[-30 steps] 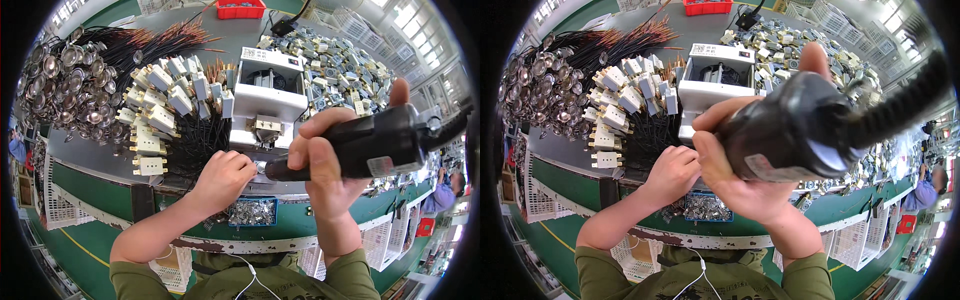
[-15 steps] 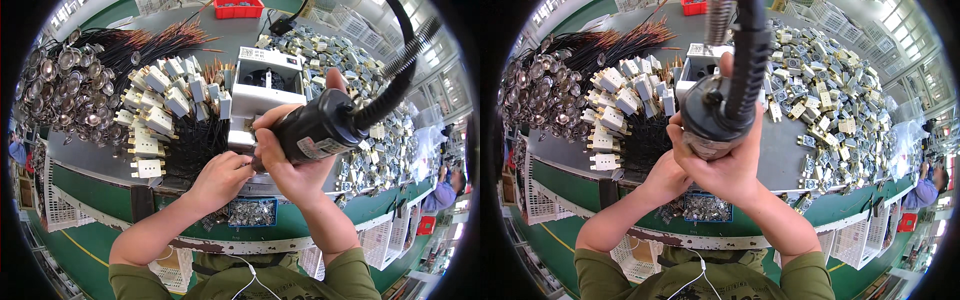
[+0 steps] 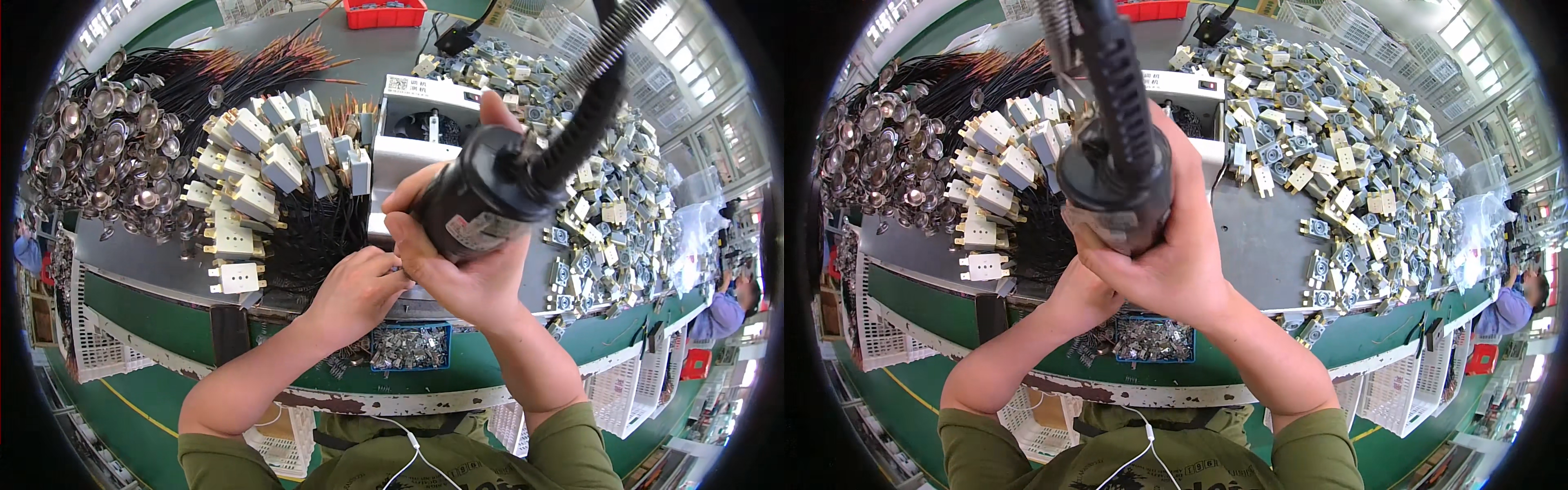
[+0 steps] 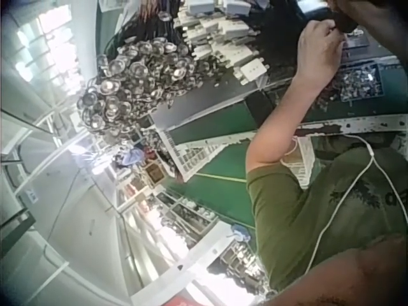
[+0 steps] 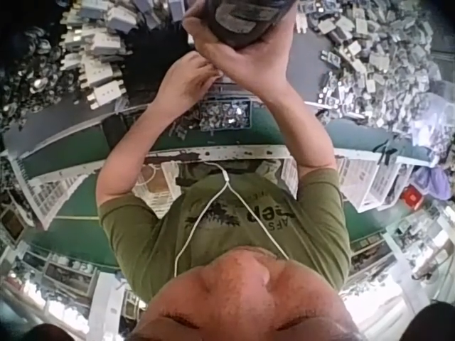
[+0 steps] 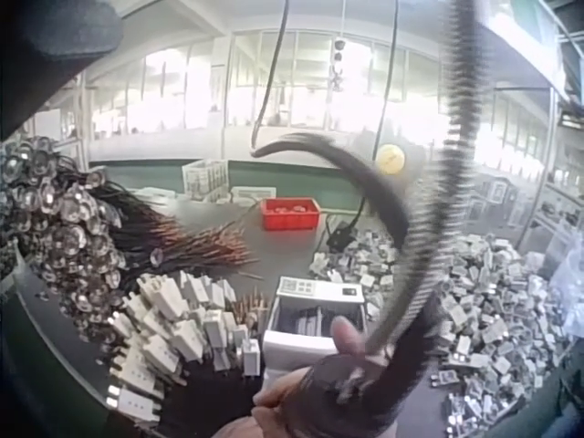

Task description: Assemble electrical components and organize wire bundles using an electric screwdriver.

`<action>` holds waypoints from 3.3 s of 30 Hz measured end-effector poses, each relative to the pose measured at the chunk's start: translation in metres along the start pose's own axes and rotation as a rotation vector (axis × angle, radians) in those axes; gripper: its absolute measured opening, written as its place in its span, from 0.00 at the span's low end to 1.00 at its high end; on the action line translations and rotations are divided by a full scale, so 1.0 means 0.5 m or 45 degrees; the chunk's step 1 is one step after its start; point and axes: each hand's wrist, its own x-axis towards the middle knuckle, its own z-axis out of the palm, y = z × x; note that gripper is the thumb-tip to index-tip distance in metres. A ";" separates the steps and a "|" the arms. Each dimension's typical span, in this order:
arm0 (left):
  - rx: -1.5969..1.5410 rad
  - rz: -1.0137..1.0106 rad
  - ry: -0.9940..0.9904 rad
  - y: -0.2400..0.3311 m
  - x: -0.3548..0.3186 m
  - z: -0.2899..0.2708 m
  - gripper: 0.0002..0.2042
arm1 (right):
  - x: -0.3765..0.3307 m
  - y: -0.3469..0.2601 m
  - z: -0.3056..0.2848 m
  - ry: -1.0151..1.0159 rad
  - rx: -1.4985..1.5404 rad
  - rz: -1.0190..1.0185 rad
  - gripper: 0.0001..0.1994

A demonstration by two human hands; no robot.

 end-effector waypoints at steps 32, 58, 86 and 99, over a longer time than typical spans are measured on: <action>0.408 0.102 -0.250 0.017 0.021 -0.003 0.19 | 0.007 -0.070 -0.057 0.227 0.112 -0.068 0.48; 0.950 -0.292 0.178 0.070 0.021 -0.345 0.09 | -0.193 0.106 -0.393 -0.339 -1.848 0.599 0.20; 0.900 -0.105 -0.335 0.036 -0.052 -0.063 0.08 | -0.180 -0.004 -0.163 -0.457 -0.770 0.035 0.41; 0.147 -0.219 0.023 0.069 -0.025 -0.152 0.10 | -0.159 0.068 -0.083 -0.637 -0.770 0.037 0.15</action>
